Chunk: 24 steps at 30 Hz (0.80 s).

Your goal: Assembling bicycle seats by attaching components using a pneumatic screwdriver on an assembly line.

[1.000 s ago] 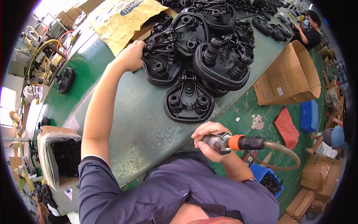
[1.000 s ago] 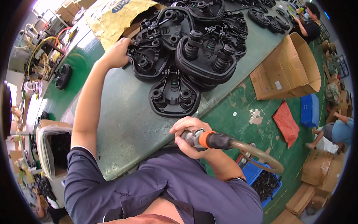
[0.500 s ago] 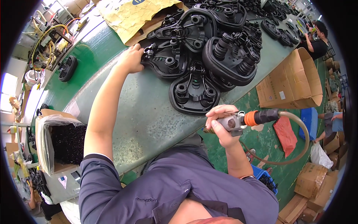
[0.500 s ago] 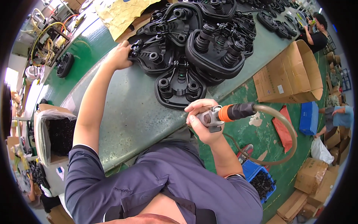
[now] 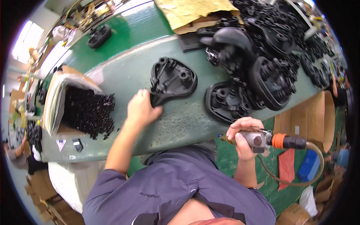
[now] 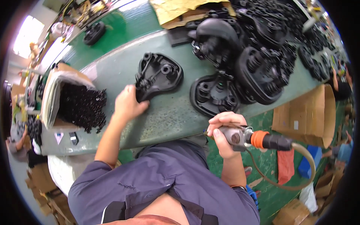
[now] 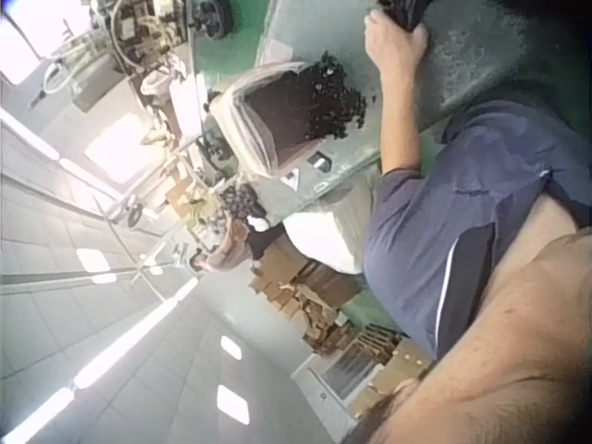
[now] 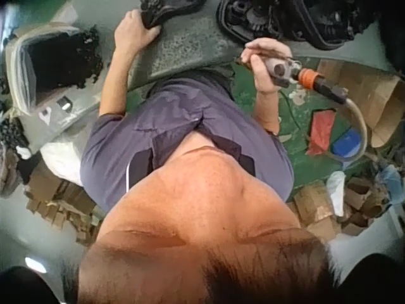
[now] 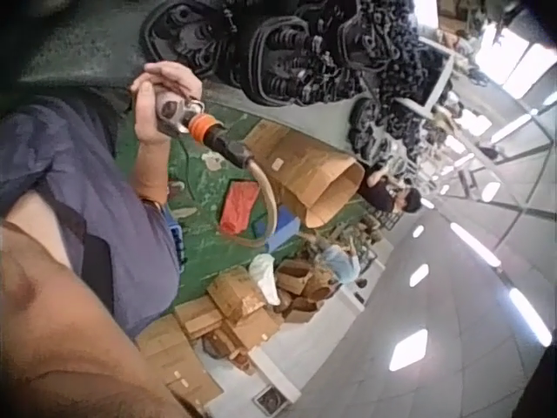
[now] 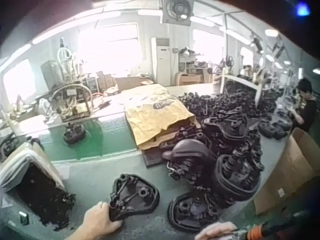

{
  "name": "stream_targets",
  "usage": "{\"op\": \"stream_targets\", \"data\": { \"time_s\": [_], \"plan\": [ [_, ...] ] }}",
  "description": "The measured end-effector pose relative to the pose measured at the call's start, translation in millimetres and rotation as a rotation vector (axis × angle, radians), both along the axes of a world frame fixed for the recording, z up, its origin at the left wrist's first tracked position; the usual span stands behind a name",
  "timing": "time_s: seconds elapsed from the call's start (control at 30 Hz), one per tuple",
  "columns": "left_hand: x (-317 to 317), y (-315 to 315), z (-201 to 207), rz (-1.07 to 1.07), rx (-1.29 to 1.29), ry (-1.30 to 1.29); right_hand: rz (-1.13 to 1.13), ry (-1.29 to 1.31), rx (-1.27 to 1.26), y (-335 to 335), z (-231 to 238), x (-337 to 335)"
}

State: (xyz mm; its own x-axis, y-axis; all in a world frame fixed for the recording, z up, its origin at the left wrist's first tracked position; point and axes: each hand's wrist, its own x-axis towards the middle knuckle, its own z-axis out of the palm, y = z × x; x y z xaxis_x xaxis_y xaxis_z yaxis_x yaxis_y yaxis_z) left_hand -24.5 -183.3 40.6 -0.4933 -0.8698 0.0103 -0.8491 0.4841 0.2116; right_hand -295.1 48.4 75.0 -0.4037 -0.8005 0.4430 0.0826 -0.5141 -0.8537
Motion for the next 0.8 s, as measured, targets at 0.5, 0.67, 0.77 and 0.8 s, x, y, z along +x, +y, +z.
{"op": "stream_targets", "data": {
  "time_s": [0.5, 0.67, 0.77, 0.8],
  "plan": [
    [198, 34, -59, 0.388, -0.234, 0.153, 0.310, 0.019, 0.080, -61, 43, 70],
    [191, 22, -63, 0.309, -0.215, 0.284, 0.320, 0.108, 0.069, -55, 58, 84],
    [186, 24, -61, 0.318, -0.230, 0.285, 0.385, 0.118, -0.078, -66, 62, 89],
    [187, 25, -63, 0.304, -0.252, 0.300, 0.415, 0.125, -0.126, -70, 63, 90]
  ]
}}
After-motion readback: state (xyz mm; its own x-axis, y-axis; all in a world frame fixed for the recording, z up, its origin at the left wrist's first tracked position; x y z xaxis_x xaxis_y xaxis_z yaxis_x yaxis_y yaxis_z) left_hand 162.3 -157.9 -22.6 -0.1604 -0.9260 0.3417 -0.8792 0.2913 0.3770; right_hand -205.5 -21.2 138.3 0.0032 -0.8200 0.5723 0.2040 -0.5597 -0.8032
